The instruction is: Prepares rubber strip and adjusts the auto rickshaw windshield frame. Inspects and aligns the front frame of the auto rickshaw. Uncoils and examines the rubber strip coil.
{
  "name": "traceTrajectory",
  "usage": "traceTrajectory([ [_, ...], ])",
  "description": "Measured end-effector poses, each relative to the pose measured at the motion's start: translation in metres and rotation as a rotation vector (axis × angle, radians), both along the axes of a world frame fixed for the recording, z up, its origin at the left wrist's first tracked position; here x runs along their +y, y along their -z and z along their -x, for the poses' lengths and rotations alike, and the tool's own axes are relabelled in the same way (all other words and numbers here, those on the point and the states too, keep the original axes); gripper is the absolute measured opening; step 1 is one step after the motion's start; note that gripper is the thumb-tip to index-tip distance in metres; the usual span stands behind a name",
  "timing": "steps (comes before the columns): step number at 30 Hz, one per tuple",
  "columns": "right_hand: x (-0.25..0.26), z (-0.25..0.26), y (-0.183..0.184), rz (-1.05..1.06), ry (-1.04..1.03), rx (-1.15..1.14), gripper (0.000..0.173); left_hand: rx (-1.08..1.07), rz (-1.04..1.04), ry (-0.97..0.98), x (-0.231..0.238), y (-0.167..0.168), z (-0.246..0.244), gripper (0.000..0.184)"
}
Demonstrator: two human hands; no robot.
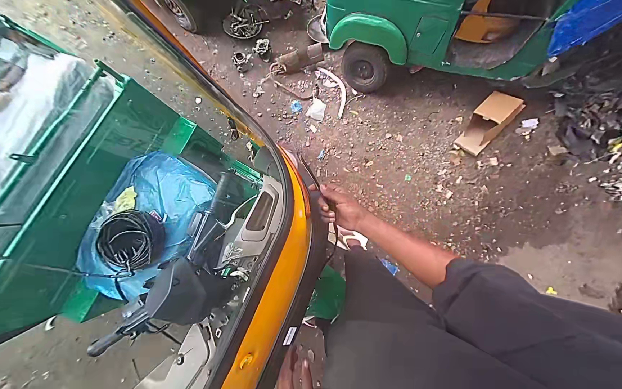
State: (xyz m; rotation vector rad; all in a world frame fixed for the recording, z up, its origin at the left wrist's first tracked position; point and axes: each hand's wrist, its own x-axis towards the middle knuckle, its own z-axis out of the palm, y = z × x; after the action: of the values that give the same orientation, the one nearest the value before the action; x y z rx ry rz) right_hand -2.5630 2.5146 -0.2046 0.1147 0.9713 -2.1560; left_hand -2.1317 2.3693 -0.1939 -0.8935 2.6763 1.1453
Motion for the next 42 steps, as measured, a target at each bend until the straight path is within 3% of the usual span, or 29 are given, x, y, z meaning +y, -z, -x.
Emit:
traceTrajectory([
  [2, -0.006, 0.017, -0.002, 0.074, -0.047, -0.107, 0.031, 0.126, 0.029, 0.059, 0.033, 0.007, 0.1, 0.067],
  [4, -0.011, 0.027, -0.001, 0.204, -0.073, -0.239, 0.031, 0.1, 0.073, 0.121, 0.052, 0.025, 0.171, 0.077],
  [7, -0.016, 0.029, 0.001, 0.382, -0.133, -0.373, 0.034, 0.024, 0.208, 0.186, 0.071, 0.039, 0.217, 0.062],
  [11, -0.008, 0.02, 0.001, 0.456, -0.162, -0.391, 0.039, -0.057, 0.234, 0.267, 0.081, 0.048, 0.216, 0.043],
  [14, -0.003, 0.024, 0.003, 0.426, -0.157, -0.284, 0.032, -0.113, -0.051, 0.205, 0.084, 0.038, 0.21, 0.03],
  [17, -0.004, 0.051, 0.011, 0.325, -0.087, -0.227, 0.03, -0.183, -0.251, 0.153, 0.082, 0.03, 0.183, 0.032],
  [23, -0.049, 0.118, 0.034, -0.1, -0.043, -0.114, 0.033, -0.198, 0.021, 0.028, 0.074, 0.025, 0.119, 0.036],
  [27, -0.083, 0.161, 0.027, -0.314, -0.087, 0.151, 0.026, -0.113, 0.088, 0.05, 0.079, 0.039, 0.146, 0.04],
  [31, -0.121, 0.208, 0.05, -0.368, -0.045, 0.327, 0.026, -0.036, 0.174, 0.045, 0.083, 0.048, 0.193, 0.038],
  [35, -0.151, 0.233, 0.05, -0.51, -0.118, 0.454, 0.02, -0.029, 0.266, 0.006, 0.084, 0.048, 0.214, 0.034],
  [39, -0.173, 0.249, 0.05, -0.473, -0.068, 0.431, 0.035, -0.056, 0.328, -0.02, 0.089, 0.044, 0.222, 0.033],
  [42, -0.186, 0.261, 0.053, -0.448, -0.071, 0.437, 0.023, -0.019, 0.34, -0.04, 0.09, 0.038, 0.227, 0.034],
])
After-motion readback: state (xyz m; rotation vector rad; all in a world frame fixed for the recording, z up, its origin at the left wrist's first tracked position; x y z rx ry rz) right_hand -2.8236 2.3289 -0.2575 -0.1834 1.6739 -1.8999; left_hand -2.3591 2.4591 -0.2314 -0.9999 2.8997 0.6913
